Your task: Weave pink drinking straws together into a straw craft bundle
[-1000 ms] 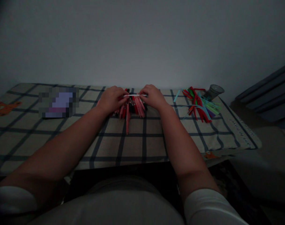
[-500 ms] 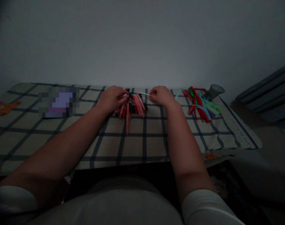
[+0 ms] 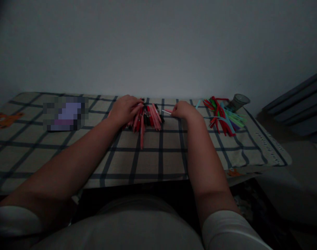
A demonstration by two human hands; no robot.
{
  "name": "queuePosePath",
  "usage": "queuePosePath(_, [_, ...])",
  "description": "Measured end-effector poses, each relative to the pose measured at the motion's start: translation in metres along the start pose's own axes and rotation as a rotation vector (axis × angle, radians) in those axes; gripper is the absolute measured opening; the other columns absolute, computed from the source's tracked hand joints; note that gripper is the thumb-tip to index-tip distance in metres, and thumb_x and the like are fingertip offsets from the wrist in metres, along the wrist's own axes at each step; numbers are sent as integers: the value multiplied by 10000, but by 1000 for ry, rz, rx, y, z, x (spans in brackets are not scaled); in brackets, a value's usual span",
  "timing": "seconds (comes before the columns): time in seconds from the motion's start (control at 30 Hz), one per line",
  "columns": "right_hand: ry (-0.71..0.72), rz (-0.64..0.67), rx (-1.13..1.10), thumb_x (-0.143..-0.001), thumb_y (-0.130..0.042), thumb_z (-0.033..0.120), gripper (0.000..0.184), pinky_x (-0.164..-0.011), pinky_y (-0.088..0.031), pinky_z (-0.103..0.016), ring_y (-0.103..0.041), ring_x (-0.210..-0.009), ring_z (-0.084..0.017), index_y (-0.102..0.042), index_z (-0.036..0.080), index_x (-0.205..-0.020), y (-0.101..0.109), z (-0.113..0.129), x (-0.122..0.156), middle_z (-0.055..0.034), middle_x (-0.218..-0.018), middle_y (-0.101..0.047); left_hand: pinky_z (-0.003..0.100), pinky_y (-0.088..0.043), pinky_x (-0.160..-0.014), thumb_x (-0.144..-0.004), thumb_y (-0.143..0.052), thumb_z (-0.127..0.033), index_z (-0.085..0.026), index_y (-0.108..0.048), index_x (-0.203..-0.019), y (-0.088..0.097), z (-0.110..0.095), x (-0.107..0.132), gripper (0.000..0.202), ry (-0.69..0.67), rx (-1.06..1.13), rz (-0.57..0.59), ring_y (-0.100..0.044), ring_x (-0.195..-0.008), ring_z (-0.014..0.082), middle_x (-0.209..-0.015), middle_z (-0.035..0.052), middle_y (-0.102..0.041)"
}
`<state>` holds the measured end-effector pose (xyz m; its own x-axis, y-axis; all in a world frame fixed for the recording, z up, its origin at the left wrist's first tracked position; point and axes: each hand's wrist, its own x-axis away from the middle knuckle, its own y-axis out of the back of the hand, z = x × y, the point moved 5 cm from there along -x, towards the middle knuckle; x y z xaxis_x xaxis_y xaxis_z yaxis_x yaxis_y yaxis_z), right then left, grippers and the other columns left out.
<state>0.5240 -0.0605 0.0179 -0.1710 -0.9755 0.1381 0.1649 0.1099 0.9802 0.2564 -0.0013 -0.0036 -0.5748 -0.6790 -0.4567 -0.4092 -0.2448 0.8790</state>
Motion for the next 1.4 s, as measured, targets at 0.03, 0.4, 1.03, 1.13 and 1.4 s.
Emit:
queuePosePath(0.03, [-2,-2,4,-1022,-862,203,161,-796,-559,-331,-832,-944,-272,-991,148,-1100,0,0,0,-156,-1057,-935,469,-587,-1086,-1223,-548,-398,-267,-900,-1392,1,1,0,413,-11,13,-27,-773,-1283,336,-1335,127,-905])
queuePosePath(0.4, [2,3,1,-1037,-877,217,195,-792,-542,-323,-807,-915,-238,-989,130,-1170,-7,-5,-7,-152,-1069,-934,493,-572,-1121,-1219,-574,-438,-285,-879,-1372,6,3,3,373,-113,135,-158,-743,-1255,327,-1286,128,-865])
queuePosePath(1.03, [13,2,-30,-1027,-876,174,137,-791,-531,-324,-797,-920,-238,-980,133,-1106,-7,-4,-6,-142,-1060,-928,439,-614,-1138,-1185,-709,-370,-250,-840,-1322,3,3,6,225,-96,189,-191,-795,-1276,291,-1325,119,-879])
queuePosePath(1.13, [3,5,-20,-1037,-853,174,185,-788,-531,-313,-808,-927,-234,-983,125,-1158,-7,-3,-5,-154,-1093,-935,434,-615,-1131,-1184,-710,-396,-251,-842,-1307,3,5,7,232,-91,189,-202,-790,-1262,291,-1304,113,-880])
queuePosePath(1.4, [22,11,35,-1061,-815,199,233,-815,-550,-335,-831,-981,-269,-981,117,-1203,-6,-2,-5,-182,-1152,-941,460,-631,-1137,-1152,-739,-374,-249,-839,-1255,5,5,8,191,-44,237,-204,-788,-1238,304,-1283,123,-889])
